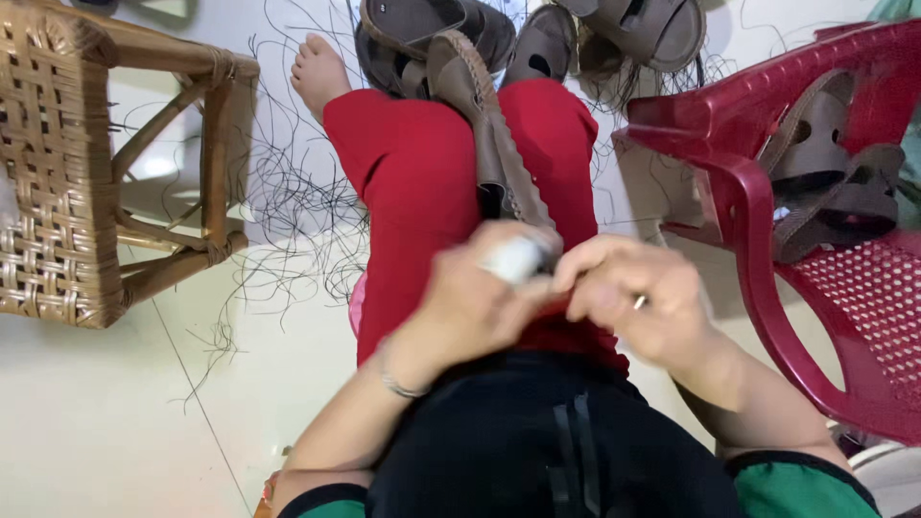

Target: The person sits on the floor and sews a brown sandal using a needle and thread. They hold the sandal on their lap and repeatedly push the needle through the sole and upper, pulling the thread tight to secure the parts together.

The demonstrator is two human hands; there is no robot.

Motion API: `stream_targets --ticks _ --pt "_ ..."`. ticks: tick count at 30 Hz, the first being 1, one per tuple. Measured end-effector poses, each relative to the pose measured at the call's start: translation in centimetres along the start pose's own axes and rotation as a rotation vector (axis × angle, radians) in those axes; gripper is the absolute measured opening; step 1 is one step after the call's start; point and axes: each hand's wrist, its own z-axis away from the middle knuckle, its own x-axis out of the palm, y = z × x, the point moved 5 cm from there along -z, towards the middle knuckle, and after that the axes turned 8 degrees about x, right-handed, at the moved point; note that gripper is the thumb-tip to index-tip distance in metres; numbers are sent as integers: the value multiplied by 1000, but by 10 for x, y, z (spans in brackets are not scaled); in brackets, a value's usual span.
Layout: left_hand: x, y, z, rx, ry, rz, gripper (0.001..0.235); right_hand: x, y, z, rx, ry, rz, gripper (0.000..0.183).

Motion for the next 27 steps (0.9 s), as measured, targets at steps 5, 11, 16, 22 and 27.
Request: stream_targets --ticks 5,11,16,22,27 --pt "-32 -25 41 -714 -108 791 29 -33 2 -2 247 19 327 40" --pt "-195 -121 137 -1040 380 25 12 -71 33 12 -49 -194 743 54" --pt "-168 -113 101 -669 -139 -1025 31 -45 31 9 40 -402 997 54" --pt "-69 -23 9 -150 18 -458 44 -32 17 3 -174 -448 1183 49" --pt "-7 16 1 185 -282 -470 64 -28 13 0 -145 -520 1229 57"
